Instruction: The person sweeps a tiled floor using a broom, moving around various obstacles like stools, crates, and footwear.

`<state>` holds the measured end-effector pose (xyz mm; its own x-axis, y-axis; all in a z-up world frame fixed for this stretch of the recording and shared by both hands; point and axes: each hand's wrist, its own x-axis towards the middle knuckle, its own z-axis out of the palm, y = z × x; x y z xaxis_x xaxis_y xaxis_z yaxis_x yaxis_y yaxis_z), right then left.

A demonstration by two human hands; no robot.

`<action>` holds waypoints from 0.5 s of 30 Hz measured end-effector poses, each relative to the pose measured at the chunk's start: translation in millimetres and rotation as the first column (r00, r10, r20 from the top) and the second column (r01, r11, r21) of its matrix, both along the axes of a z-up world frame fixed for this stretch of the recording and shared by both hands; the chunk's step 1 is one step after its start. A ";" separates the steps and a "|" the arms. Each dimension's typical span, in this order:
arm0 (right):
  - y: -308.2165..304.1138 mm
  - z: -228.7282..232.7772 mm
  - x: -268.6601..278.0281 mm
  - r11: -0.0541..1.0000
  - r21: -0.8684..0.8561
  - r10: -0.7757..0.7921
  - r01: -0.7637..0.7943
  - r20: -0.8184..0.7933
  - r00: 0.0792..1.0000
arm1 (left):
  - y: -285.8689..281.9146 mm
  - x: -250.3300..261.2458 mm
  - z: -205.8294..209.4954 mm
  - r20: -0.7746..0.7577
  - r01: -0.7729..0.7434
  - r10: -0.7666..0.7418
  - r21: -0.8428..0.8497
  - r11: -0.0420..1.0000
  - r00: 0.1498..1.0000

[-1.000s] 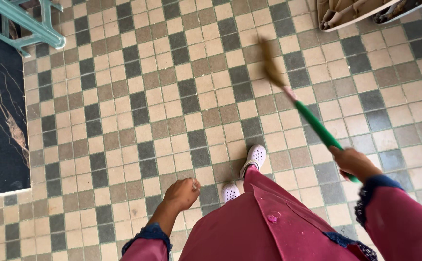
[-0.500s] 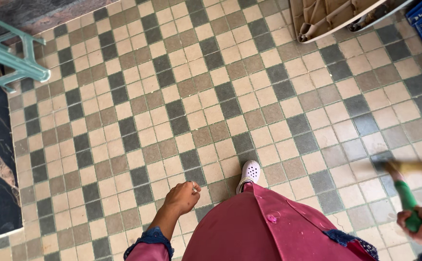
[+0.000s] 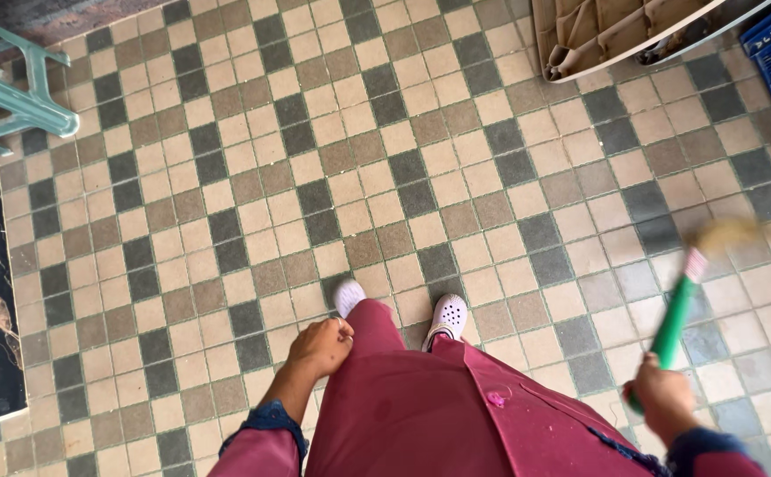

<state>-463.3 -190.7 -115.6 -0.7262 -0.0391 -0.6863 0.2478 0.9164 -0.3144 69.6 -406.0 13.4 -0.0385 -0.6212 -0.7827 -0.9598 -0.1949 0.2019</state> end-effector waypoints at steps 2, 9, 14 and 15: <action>-8.2 27.5 35.6 0.962 0.129 0.243 -0.239 -0.012 0.970 | -6.3 8.0 -3.2 -0.004 0.013 -0.013 -0.010 1.000 1.000; -91.5 102.3 93.6 0.478 0.225 0.867 -0.849 0.036 0.497 | -23.5 26.9 -11.1 -0.102 0.016 -0.015 0.006 1.000 0.995; -184.7 118.1 147.8 -0.083 0.287 0.995 -0.954 -0.023 -0.093 | -48.5 58.6 -7.4 -0.139 0.015 -0.022 -0.052 0.999 0.990; -204.7 120.4 165.1 -0.180 0.275 0.982 -0.944 -0.005 -0.189 | -52.7 71.3 -5.6 -0.143 -0.001 -0.007 -0.056 0.998 0.990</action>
<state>-298.2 -395.4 4.8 -0.0107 -0.7453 -0.6666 -0.9969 0.0602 -0.0513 140.9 -458.7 7.8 -0.1495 -0.6637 -0.7329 -0.9206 -0.1769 0.3480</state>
